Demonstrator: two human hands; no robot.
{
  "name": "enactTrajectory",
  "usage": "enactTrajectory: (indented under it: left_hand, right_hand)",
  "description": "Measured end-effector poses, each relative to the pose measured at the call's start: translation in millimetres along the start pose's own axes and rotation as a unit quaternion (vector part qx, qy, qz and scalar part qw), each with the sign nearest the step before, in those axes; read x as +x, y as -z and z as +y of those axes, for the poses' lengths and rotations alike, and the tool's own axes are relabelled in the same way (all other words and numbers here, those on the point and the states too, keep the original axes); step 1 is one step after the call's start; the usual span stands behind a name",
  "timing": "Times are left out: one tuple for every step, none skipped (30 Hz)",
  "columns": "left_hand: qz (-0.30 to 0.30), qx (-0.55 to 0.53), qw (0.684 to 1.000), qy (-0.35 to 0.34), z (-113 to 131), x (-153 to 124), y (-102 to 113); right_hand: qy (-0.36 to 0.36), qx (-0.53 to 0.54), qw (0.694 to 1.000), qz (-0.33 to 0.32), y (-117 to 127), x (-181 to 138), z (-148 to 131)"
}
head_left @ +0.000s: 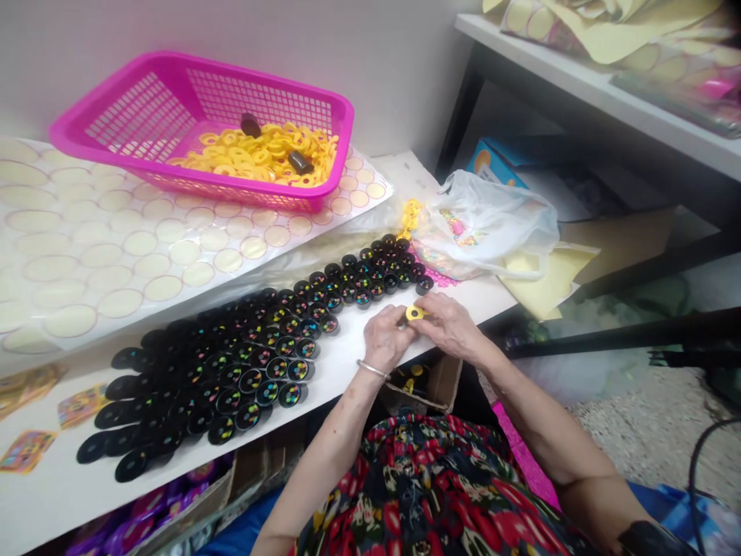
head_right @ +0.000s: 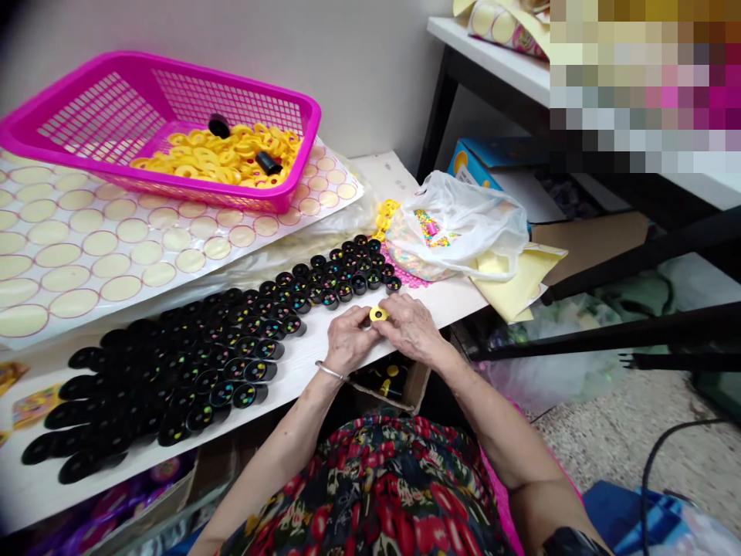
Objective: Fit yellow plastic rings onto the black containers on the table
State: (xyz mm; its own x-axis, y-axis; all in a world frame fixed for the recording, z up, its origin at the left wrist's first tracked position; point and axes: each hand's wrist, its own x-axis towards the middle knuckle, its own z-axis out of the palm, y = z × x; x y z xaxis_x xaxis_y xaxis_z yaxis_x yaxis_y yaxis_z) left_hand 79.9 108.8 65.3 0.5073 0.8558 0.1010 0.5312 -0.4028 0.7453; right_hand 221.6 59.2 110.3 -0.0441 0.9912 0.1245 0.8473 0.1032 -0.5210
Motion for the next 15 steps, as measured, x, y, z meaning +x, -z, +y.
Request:
enactTrajectory:
  left_hand:
    - [-0.005, -0.003, 1.0, -0.002, 0.1, -0.2, 0.9]
    - [-0.01, -0.009, 1.0, -0.005, -0.1, -0.4, 1.9]
    - [-0.013, -0.017, 1.0, -0.007, -0.4, -0.8, 2.9]
    - [-0.013, -0.028, 0.999, -0.011, -1.1, -1.1, 3.9]
    - [-0.012, -0.044, 0.999, -0.015, -2.2, -1.3, 4.7]
    - [-0.008, -0.065, 0.998, -0.02, -3.5, -1.3, 5.2]
    - [0.0, -0.091, 0.996, -0.024, -5.0, -1.0, 5.4]
    - [0.013, -0.122, 0.992, -0.024, -6.5, -0.5, 5.2]
    - [0.03, -0.155, 0.987, -0.021, -7.7, 0.4, 4.7]
    - [0.047, -0.189, 0.981, -0.013, -8.4, 1.4, 3.8]
    - [0.061, -0.218, 0.974, -0.001, -8.4, 2.6, 2.8]
    - [0.066, -0.241, 0.968, 0.011, -7.8, 3.7, 1.5]
    - [0.062, -0.254, 0.965, 0.02, -6.5, 4.9, 0.2]
    - [0.052, -0.259, 0.964, 0.026, -4.7, 5.9, -1.0]
    - [0.041, -0.258, 0.965, 0.03, -2.7, 6.8, -2.0]
  right_hand:
    - [-0.008, 0.027, 1.0, 0.003, -0.6, -0.4, 0.2]
    - [-0.015, 0.055, 0.998, 0.005, -1.3, -0.9, 0.5]
    - [-0.021, 0.083, 0.996, 0.007, -2.1, -1.3, 1.0]
    - [-0.026, 0.109, 0.994, 0.009, -3.0, -1.8, 1.5]
    - [-0.03, 0.129, 0.991, 0.011, -3.8, -2.2, 2.1]
    - [-0.033, 0.144, 0.989, 0.013, -4.7, -2.6, 2.8]
    - [-0.035, 0.155, 0.987, 0.016, -5.5, -2.8, 3.5]
    - [-0.036, 0.164, 0.986, 0.018, -6.3, -3.0, 4.2]
    - [-0.037, 0.172, 0.984, 0.021, -7.1, -2.9, 4.9]
    - [-0.039, 0.182, 0.982, 0.023, -8.0, -2.8, 5.5]
    - [-0.041, 0.195, 0.98, 0.026, -9.0, -2.4, 6.2]
    - [-0.044, 0.211, 0.976, 0.031, -10.0, -2.0, 6.8]
    - [-0.048, 0.231, 0.971, 0.036, -11.2, -1.4, 7.3]
    - [-0.054, 0.257, 0.964, 0.043, -12.4, -0.9, 7.8]
    - [-0.065, 0.288, 0.954, 0.049, -13.8, -0.5, 8.1]
